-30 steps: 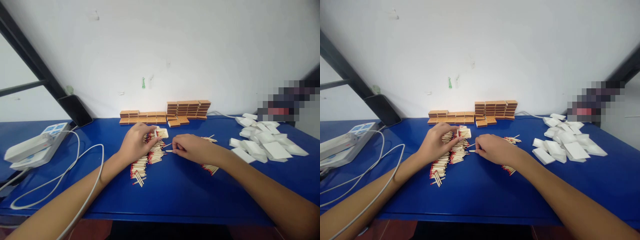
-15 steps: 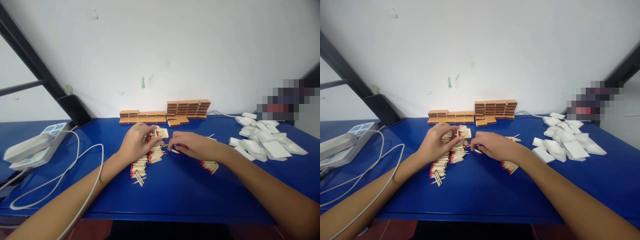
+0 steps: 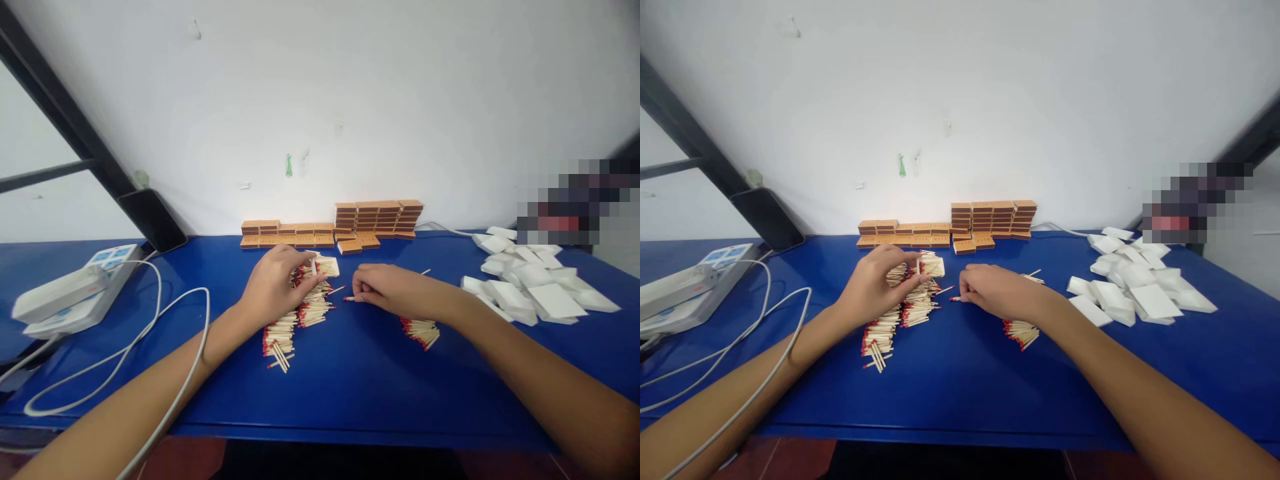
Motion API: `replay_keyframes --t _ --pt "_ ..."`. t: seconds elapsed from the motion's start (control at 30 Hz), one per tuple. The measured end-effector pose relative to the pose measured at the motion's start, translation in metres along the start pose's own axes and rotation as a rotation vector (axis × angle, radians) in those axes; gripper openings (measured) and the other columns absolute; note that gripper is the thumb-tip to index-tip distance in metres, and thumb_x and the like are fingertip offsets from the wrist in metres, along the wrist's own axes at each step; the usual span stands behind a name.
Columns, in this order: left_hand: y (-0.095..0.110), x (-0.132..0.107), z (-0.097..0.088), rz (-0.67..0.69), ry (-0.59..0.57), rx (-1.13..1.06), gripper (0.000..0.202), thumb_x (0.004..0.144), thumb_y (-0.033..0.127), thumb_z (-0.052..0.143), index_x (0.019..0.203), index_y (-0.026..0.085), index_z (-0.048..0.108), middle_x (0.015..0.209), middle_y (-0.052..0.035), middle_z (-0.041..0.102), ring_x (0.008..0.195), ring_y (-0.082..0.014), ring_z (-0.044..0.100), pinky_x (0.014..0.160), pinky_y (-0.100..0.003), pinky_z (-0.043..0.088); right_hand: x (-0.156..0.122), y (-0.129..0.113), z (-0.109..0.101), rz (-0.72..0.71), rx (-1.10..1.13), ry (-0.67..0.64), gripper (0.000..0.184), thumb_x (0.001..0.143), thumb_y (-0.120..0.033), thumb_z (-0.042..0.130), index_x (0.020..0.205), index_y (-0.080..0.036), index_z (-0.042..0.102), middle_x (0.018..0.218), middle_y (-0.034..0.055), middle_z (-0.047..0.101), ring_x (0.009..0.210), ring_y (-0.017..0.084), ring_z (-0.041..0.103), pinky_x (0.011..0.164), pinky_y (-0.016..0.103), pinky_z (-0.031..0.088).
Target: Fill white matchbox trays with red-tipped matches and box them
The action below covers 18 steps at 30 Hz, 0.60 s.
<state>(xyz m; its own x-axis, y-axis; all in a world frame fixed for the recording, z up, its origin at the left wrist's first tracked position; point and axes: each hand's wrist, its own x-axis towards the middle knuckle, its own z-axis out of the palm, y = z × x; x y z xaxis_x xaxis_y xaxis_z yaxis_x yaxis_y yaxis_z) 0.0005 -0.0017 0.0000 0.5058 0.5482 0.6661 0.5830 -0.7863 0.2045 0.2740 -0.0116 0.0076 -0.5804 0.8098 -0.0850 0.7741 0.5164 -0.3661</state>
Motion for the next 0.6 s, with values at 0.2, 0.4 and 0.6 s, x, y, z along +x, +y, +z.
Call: replay_keyframes --t 0.2,0.4,0.6 --pt "-0.002 0.0 0.0 0.007 0.004 -0.001 0.039 0.095 0.041 0.076 0.122 0.012 0.074 0.09 -0.0101 0.075 0.088 -0.0259 0.068 0.08 -0.04 0.055 -0.004 -0.003 -0.003 0.037 -0.005 -0.033 0.021 0.104 -0.031 0.045 0.095 -0.021 0.061 0.106 0.0098 0.068 0.092 0.025 0.062 0.082 0.036 0.044" --pt "-0.002 -0.001 0.002 -0.008 -0.012 -0.012 0.037 0.094 0.042 0.078 0.117 0.013 0.076 0.091 -0.0105 0.076 0.09 -0.0264 0.068 0.081 -0.041 0.056 -0.005 -0.003 -0.011 0.016 0.069 0.062 0.025 0.106 -0.04 0.044 0.096 -0.023 0.059 0.103 0.008 0.067 0.091 0.024 0.059 0.08 0.036 0.044" --pt "0.001 -0.001 0.003 -0.022 -0.036 -0.064 0.034 0.092 0.041 0.08 0.113 0.015 0.076 0.089 -0.0088 0.075 0.088 -0.0249 0.067 0.079 -0.04 0.056 -0.004 -0.011 -0.017 -0.026 0.149 0.241 0.024 0.106 -0.041 0.047 0.095 -0.023 0.058 0.09 0.0048 0.064 0.082 0.021 0.056 0.074 0.035 0.042"
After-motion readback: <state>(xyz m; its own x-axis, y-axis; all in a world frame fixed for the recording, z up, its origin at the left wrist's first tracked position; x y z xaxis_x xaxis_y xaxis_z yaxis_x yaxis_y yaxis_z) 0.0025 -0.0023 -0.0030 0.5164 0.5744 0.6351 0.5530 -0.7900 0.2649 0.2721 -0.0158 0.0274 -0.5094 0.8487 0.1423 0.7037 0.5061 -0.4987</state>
